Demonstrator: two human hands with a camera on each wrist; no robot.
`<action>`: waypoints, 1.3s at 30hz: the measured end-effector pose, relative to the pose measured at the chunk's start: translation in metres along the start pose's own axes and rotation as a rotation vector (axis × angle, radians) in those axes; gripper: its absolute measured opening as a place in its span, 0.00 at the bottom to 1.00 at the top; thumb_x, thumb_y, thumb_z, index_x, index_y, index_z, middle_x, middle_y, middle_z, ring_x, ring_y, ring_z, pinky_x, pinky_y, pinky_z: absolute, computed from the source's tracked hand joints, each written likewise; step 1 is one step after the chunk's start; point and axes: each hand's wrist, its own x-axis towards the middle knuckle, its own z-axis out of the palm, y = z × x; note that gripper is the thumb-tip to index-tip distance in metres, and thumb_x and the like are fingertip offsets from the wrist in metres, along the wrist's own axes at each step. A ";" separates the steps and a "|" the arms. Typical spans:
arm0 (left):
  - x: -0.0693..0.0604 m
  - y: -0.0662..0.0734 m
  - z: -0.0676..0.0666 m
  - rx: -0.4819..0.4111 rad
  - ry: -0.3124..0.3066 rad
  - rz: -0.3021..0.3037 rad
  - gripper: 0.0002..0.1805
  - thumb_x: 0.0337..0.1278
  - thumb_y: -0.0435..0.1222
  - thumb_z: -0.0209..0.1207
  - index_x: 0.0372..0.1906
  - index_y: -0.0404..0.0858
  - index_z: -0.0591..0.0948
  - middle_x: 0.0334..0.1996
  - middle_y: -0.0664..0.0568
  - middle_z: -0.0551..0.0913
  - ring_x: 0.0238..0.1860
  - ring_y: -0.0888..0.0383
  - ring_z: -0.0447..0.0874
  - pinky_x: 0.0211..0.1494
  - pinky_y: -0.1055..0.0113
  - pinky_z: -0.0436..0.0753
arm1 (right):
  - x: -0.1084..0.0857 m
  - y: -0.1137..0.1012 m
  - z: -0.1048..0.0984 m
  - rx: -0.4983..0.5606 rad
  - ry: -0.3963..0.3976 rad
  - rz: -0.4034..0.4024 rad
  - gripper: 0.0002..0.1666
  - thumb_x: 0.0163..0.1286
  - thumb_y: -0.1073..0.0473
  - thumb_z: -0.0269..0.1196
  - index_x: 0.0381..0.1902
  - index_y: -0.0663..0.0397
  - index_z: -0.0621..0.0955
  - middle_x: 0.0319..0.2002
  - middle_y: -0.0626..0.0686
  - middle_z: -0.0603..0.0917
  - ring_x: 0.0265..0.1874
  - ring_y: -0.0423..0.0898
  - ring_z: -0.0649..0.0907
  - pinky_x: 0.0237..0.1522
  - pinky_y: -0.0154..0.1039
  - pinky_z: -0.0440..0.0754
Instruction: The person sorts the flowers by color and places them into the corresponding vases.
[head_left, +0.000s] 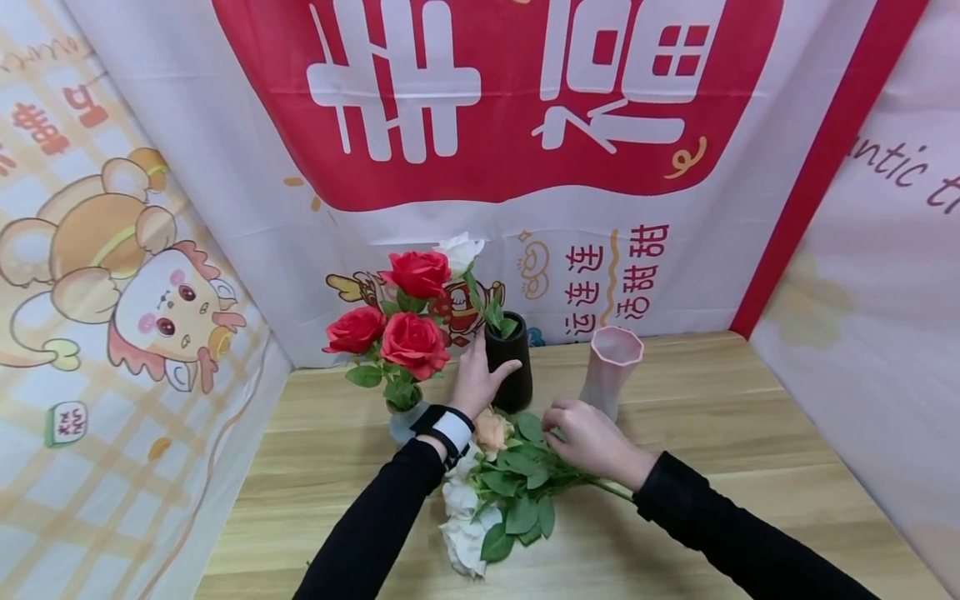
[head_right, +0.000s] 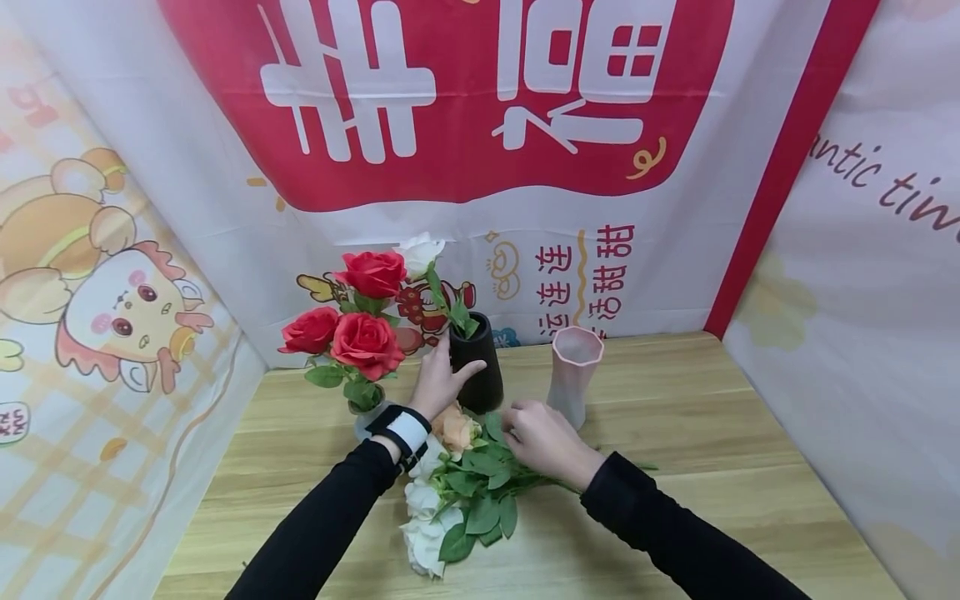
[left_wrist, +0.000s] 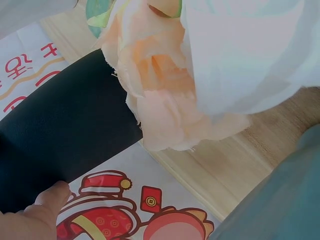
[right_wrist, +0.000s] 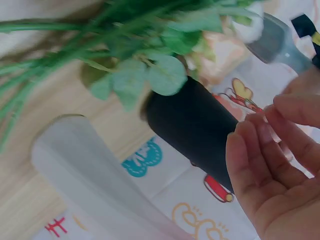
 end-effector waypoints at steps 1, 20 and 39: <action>0.000 0.000 0.000 0.001 0.001 0.001 0.53 0.55 0.49 0.69 0.78 0.39 0.51 0.71 0.37 0.61 0.68 0.42 0.65 0.66 0.51 0.69 | -0.003 0.001 0.002 -0.006 -0.011 -0.013 0.04 0.58 0.68 0.69 0.30 0.54 0.85 0.30 0.48 0.80 0.31 0.43 0.81 0.34 0.38 0.82; 0.000 0.001 0.001 0.002 -0.004 0.004 0.54 0.55 0.51 0.69 0.78 0.38 0.51 0.72 0.38 0.61 0.68 0.42 0.65 0.66 0.52 0.68 | -0.049 0.014 0.051 -0.312 -0.068 -0.200 0.10 0.45 0.72 0.69 0.24 0.54 0.83 0.26 0.49 0.77 0.26 0.45 0.78 0.25 0.38 0.80; 0.000 -0.002 0.001 0.009 -0.011 -0.005 0.53 0.56 0.51 0.68 0.79 0.41 0.50 0.72 0.40 0.61 0.68 0.43 0.65 0.66 0.53 0.68 | -0.050 0.018 0.072 -0.423 -0.026 -0.188 0.12 0.43 0.77 0.66 0.20 0.55 0.84 0.23 0.51 0.76 0.22 0.46 0.78 0.21 0.39 0.78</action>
